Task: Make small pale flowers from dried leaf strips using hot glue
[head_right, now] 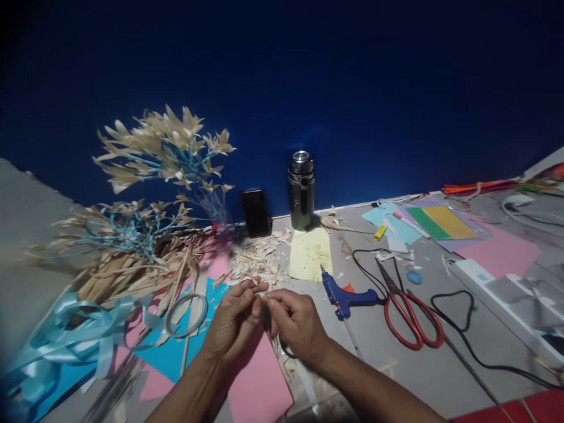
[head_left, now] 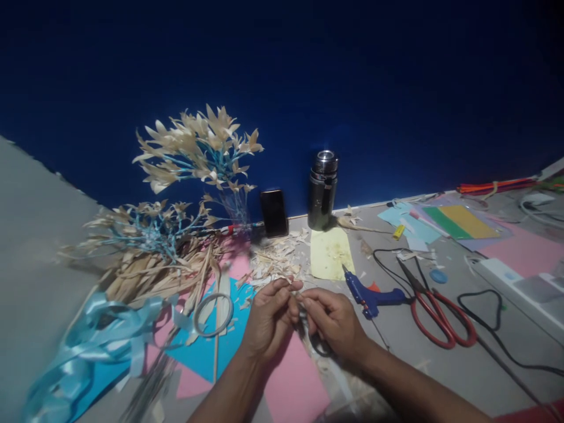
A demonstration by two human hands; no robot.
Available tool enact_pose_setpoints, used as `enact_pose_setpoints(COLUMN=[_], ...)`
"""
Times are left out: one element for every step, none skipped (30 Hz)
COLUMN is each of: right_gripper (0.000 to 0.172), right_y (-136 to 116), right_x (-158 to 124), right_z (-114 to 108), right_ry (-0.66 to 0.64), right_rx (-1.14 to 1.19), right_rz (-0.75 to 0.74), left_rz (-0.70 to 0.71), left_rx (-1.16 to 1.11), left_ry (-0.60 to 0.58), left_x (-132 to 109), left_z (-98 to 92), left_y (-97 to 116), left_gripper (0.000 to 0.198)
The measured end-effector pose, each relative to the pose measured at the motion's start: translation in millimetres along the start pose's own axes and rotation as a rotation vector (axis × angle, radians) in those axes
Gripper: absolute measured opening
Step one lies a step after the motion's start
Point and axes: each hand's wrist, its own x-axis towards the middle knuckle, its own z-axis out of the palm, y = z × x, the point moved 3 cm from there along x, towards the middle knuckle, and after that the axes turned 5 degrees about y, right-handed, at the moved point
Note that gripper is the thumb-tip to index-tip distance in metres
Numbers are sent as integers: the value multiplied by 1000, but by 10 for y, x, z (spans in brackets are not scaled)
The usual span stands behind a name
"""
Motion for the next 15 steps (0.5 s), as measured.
enact_pose_setpoints(right_gripper=[30, 31, 32, 32, 33, 33, 34, 34, 35, 35, 35, 34, 34, 33, 32], right_y=[0, 1, 1, 1, 0, -2, -5, -8, -11, -13, -14, -12, -6, 5, 20], right_x=[1, 0, -2, -6, -9, -12, -15, -17, -18, -20, -24, -29, -36, -45, -56], right_z=[2, 6, 9, 12, 14, 15, 16, 16, 17, 19, 21, 26, 33, 43, 54], right_ry=[-7, -14, -19, -21, -20, -20, -20, -20, -20, -20, -20, -23, -27, -33, -40], right_rx=[10, 18, 23, 23, 21, 18, 16, 13, 10, 6, -2, -12, -24, -35, -42], right_rz=[6, 11, 13, 14, 13, 13, 13, 14, 16, 16, 15, 11, 5, 1, -1], left_rz=[5, 16, 25, 31, 32, 32, 32, 37, 43, 48, 51, 49, 45, 42, 42], left_rx=[1, -1, -4, -6, -5, -3, 0, 1, 2, 7, 16, 30, 44, 58, 67], left_ry=[-8, -11, -11, -10, -12, -14, -18, -19, -19, -17, -16, -19, -24, -29, -31], left_x=[-2, -1, 2, 6, 10, 14, 16, 18, 19, 20, 22, 24, 27, 30, 34], left_z=[1, -4, -13, -25, -37, -48, -58, -66, -74, -81, -87, -92, -97, -101, -107], left_y=[4, 5, 3, -3, -11, -19, -26, -30, -32, -34, -36, -40, -46, -52, -58], left_gripper=[27, 25, 23, 23, 23, 25, 26, 26, 27, 27, 27, 27, 27, 26, 26])
